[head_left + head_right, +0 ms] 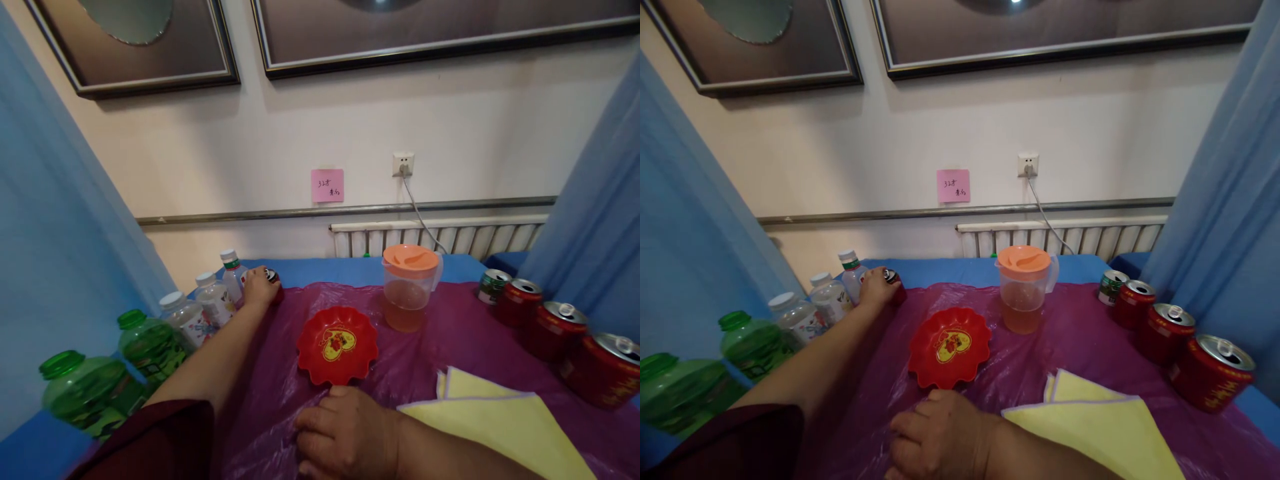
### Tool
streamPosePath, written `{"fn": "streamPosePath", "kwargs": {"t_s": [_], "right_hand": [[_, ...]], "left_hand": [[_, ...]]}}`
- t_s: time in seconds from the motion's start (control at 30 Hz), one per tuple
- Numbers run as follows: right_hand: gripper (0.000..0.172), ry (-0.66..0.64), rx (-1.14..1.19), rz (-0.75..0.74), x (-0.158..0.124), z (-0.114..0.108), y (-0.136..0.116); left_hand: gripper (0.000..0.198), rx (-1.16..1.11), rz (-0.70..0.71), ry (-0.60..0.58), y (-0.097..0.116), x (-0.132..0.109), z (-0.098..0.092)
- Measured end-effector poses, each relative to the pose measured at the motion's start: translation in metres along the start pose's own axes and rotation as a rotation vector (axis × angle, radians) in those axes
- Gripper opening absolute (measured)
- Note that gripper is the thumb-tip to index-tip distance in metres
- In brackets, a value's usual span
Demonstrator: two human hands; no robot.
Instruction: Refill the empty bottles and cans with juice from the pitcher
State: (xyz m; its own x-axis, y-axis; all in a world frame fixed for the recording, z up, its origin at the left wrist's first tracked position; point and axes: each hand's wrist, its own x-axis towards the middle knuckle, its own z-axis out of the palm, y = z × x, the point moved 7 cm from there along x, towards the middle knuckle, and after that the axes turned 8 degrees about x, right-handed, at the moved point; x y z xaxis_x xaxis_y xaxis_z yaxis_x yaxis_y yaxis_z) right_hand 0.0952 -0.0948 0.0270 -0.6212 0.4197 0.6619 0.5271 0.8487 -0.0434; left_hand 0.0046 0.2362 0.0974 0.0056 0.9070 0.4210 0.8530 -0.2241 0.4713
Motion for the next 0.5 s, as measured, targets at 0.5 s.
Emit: {"fn": "streamPosePath", "kwargs": {"t_s": [0.5], "right_hand": [[0.079,0.805,-0.018,0.732,-0.040,-0.072,0.066]], "left_hand": [[0.056,-0.613,0.293,-0.245,0.140,-0.161,-0.072]]}}
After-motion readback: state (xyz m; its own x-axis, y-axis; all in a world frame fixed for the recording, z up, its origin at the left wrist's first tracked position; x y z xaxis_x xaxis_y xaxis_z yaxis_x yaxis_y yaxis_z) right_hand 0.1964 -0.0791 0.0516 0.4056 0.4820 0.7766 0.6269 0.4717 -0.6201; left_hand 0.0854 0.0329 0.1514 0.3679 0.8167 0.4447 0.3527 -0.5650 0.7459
